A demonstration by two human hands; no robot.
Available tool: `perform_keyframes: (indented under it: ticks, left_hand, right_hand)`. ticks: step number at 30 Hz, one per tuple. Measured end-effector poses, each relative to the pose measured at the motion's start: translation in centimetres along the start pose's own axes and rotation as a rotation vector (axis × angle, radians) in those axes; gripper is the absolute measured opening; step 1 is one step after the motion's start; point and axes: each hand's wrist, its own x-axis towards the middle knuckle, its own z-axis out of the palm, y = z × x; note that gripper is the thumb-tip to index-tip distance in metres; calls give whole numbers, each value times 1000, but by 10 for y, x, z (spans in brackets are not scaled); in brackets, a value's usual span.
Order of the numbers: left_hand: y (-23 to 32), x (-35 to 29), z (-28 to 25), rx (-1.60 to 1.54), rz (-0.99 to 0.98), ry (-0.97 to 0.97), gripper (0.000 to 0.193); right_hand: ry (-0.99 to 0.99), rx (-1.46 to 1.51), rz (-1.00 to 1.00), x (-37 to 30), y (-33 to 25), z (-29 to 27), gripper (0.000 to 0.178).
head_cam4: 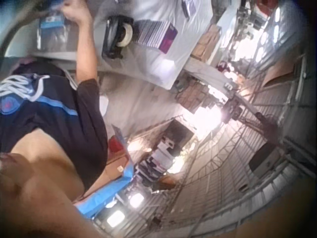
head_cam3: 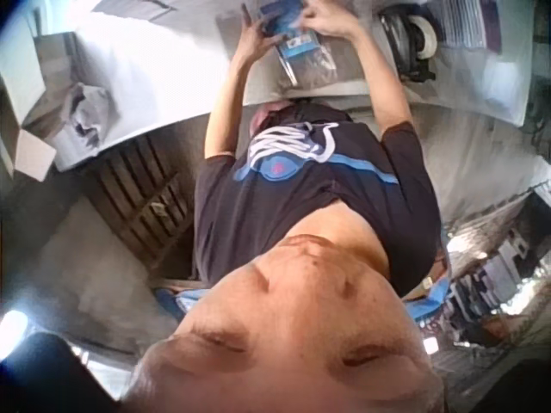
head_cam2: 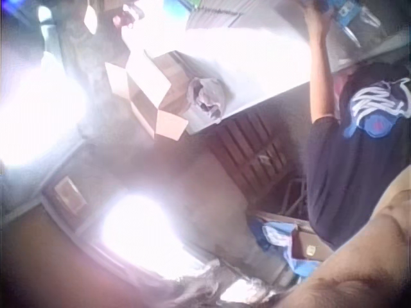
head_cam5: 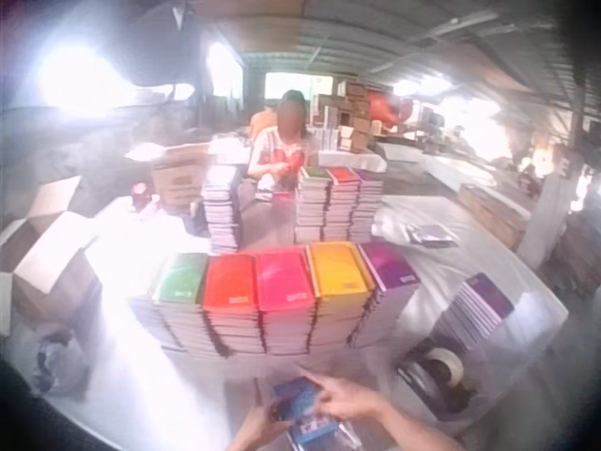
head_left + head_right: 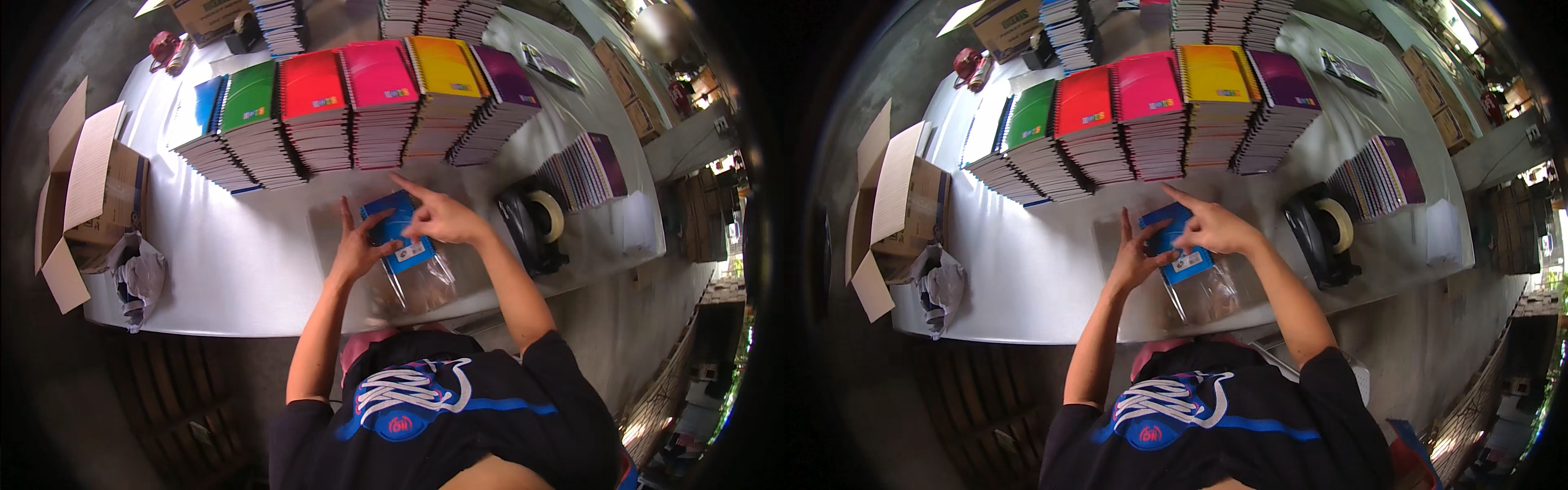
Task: The person picks up several notebooks one at a time from different stacks to form a small pile, slides the pile into a clear plastic bag, and seals the bag by applying a piece of tape from a dispenser.
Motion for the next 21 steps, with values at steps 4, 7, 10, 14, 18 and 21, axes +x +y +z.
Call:
perform_keyframes:
  ticks: [4,7,10,14,18,21]
  left_hand:
    - [-22,3,7,124,49,36,67]
    - [-23,2,5,36,58,12,67]
    - [-19,-2,3,34,46,20,67]
    - [-16,-5,4,18,-4,28,90]
    - [-4,-20,17,-445,-8,132,129]
    - [12,-41,28,-724,52,250,132]
  right_hand:
    - [-69,-128,95,43,-7,20,97]
    - [70,-481,120,53,10,30,103]
    - [198,-832,220,48,-12,30,113]
    - [325,-641,237,19,30,1,110]
    - [196,-14,-32,9,64,38,95]
    - [420,309,-232,-14,34,63,88]
